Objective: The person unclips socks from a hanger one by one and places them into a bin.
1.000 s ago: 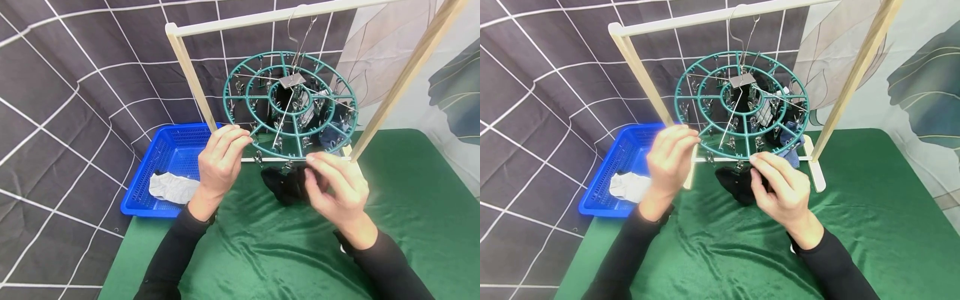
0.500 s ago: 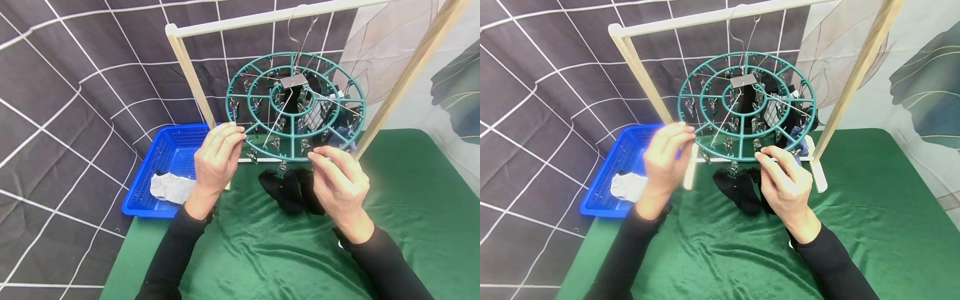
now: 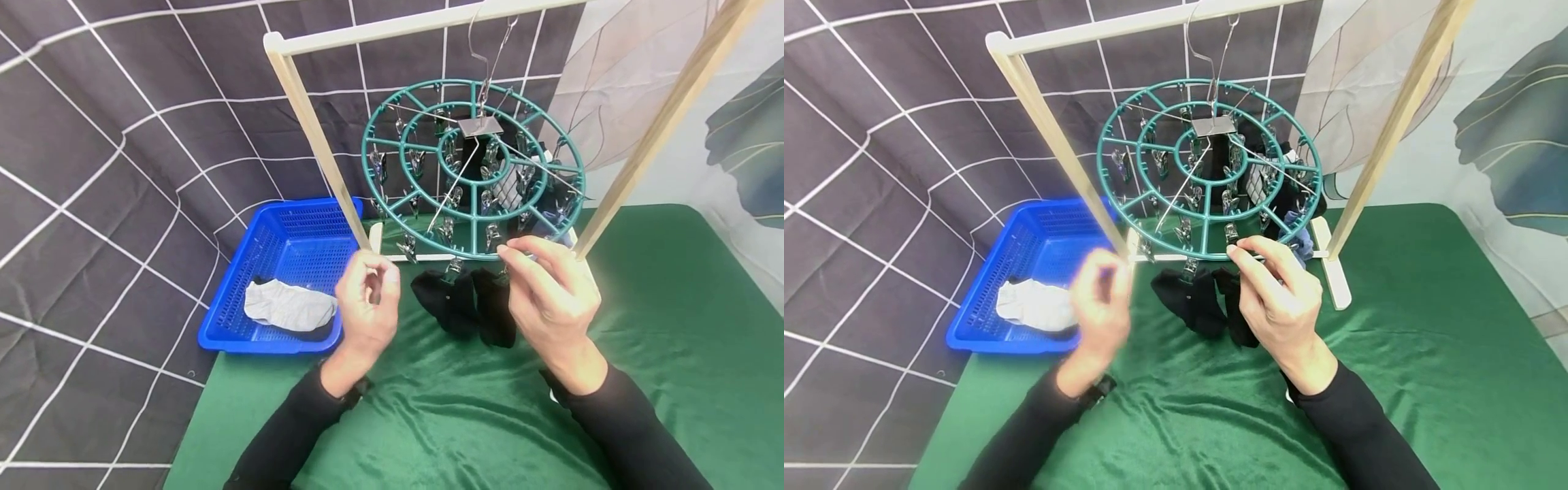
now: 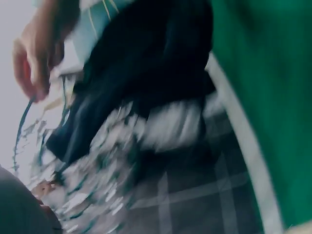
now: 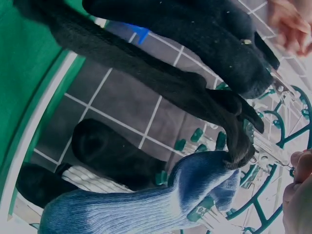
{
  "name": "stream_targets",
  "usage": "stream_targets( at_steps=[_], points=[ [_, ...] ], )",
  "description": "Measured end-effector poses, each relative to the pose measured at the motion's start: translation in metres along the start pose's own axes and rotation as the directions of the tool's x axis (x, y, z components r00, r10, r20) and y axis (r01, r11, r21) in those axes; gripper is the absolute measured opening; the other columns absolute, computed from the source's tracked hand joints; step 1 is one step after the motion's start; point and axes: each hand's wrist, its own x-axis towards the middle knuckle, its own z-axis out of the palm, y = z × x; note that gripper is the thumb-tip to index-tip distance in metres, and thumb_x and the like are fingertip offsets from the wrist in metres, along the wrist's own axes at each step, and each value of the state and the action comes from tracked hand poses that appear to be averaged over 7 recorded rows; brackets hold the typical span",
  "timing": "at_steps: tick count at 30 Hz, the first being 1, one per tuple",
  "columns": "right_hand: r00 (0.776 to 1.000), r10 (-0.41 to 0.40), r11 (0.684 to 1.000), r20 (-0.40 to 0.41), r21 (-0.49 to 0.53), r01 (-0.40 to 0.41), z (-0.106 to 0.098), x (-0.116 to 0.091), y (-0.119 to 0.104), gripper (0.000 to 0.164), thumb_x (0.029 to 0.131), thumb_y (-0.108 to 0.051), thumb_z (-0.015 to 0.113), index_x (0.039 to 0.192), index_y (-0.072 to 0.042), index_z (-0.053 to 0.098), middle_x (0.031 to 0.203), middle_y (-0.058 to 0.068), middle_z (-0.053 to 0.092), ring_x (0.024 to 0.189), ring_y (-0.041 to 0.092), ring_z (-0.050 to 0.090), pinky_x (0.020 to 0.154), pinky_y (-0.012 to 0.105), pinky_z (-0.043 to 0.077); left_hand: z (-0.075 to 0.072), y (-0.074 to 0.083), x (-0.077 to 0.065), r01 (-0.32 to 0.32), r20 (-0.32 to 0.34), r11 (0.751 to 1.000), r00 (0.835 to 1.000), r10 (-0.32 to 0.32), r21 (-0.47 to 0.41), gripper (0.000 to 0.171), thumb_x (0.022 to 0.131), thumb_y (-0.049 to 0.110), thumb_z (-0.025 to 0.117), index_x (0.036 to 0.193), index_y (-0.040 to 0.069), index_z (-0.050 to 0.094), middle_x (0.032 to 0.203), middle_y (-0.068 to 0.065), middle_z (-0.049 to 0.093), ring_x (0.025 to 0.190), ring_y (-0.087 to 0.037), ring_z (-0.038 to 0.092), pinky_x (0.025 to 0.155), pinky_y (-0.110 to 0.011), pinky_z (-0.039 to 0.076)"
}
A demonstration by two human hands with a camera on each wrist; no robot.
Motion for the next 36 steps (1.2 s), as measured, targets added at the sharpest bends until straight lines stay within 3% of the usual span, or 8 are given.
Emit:
stream_targets(
  at_steps=[2,4,8,12,14,17,25,36],
  points=[
    [1.0,0.005,1.0,0.0,0.001,-0.005,0.0,0.0,0.0,0.011,0.07,0.005,0.072,0.073,-0.004,0.078,0.071,0.017,0.073,0.058,0.034,0.059,0.048,0.045,0.032,0.005,-0.013,-0.021,0.235,0.063,0.965,0.971,-0.229,-0.12,0.013,0.085,0.008,0.059,0.092,-0.003,0.056,0.082,-0.013,0.054,0.061,-0.017,0.045,0.042,-0.02,0.032],
    [1.0,0.011,1.0,0.005,0.003,-0.011,-0.001,0.0,0.001,0.011,0.07,0.005,0.072,0.074,-0.004,0.078,0.071,0.018,0.073,0.058,0.034,0.057,0.048,0.045,0.032,0.009,-0.017,-0.032,0.379,0.151,0.9,0.924,-0.352,-0.216,0.023,0.088,0.008,0.057,0.105,-0.006,0.052,0.094,-0.02,0.054,0.077,-0.023,0.053,0.053,-0.017,0.041],
    [1.0,0.006,1.0,0.002,0.007,-0.006,0.0,0.0,-0.001,0.011,0.07,0.004,0.071,0.073,-0.004,0.078,0.071,0.018,0.072,0.055,0.034,0.055,0.047,0.045,0.03,0.014,-0.018,-0.038,0.502,0.354,0.798,0.851,-0.388,-0.333,0.049,0.093,0.017,0.058,0.127,-0.014,0.042,0.122,-0.036,0.05,0.117,-0.037,0.047,0.081,-0.019,0.051],
    [1.0,-0.006,1.0,-0.007,0.01,0.006,0.0,0.001,-0.003,0.01,0.069,0.003,0.072,0.072,-0.004,0.078,0.07,0.018,0.072,0.054,0.034,0.056,0.047,0.045,0.03,0.018,-0.013,-0.037,0.555,0.466,0.754,0.802,-0.374,-0.35,0.064,0.088,0.028,0.067,0.134,-0.011,0.043,0.128,-0.033,0.052,0.101,-0.021,0.057,0.055,-0.01,0.049],
    [1.0,-0.009,1.0,-0.007,0.01,0.009,0.001,0.002,-0.004,0.01,0.069,0.003,0.072,0.073,-0.004,0.078,0.071,0.018,0.073,0.055,0.034,0.057,0.047,0.046,0.031,0.021,-0.01,-0.036,0.544,0.449,0.772,0.809,-0.379,-0.33,0.056,0.086,0.02,0.07,0.131,-0.007,0.049,0.125,-0.028,0.057,0.074,-0.008,0.055,0.041,-0.01,0.038],
    [1.0,-0.008,1.0,-0.003,0.001,0.008,0.001,0.004,-0.005,0.01,0.069,0.003,0.072,0.074,-0.003,0.078,0.071,0.018,0.073,0.057,0.034,0.059,0.047,0.046,0.032,0.028,-0.007,-0.035,0.511,0.382,0.799,0.84,-0.386,-0.317,0.038,0.084,0.001,0.069,0.119,-0.008,0.059,0.111,-0.028,0.065,0.065,-0.004,0.055,0.048,-0.01,0.045],
    [0.999,-0.031,1.0,0.006,-0.003,0.031,0.001,0.003,-0.005,0.011,0.069,0.001,0.07,0.074,-0.004,0.078,0.071,0.016,0.073,0.057,0.032,0.061,0.047,0.047,0.036,0.032,-0.002,-0.036,0.478,0.299,0.835,0.867,-0.399,-0.272,0.016,0.081,-0.007,0.07,0.096,-0.01,0.069,0.087,-0.03,0.07,0.07,-0.012,0.064,0.058,-0.017,0.055],
    [0.999,-0.035,0.99,0.006,0.137,0.034,-0.004,0.003,-0.019,0.014,0.074,-0.005,0.065,0.074,0.005,0.073,0.069,0.022,0.07,0.055,0.032,0.058,0.048,0.039,0.041,0.03,-0.001,-0.035,0.466,0.287,0.825,0.877,-0.385,-0.32,0.013,0.079,-0.012,0.069,0.091,-0.014,0.067,0.083,-0.034,0.068,0.068,-0.012,0.063,0.057,-0.016,0.054]
  ],
)
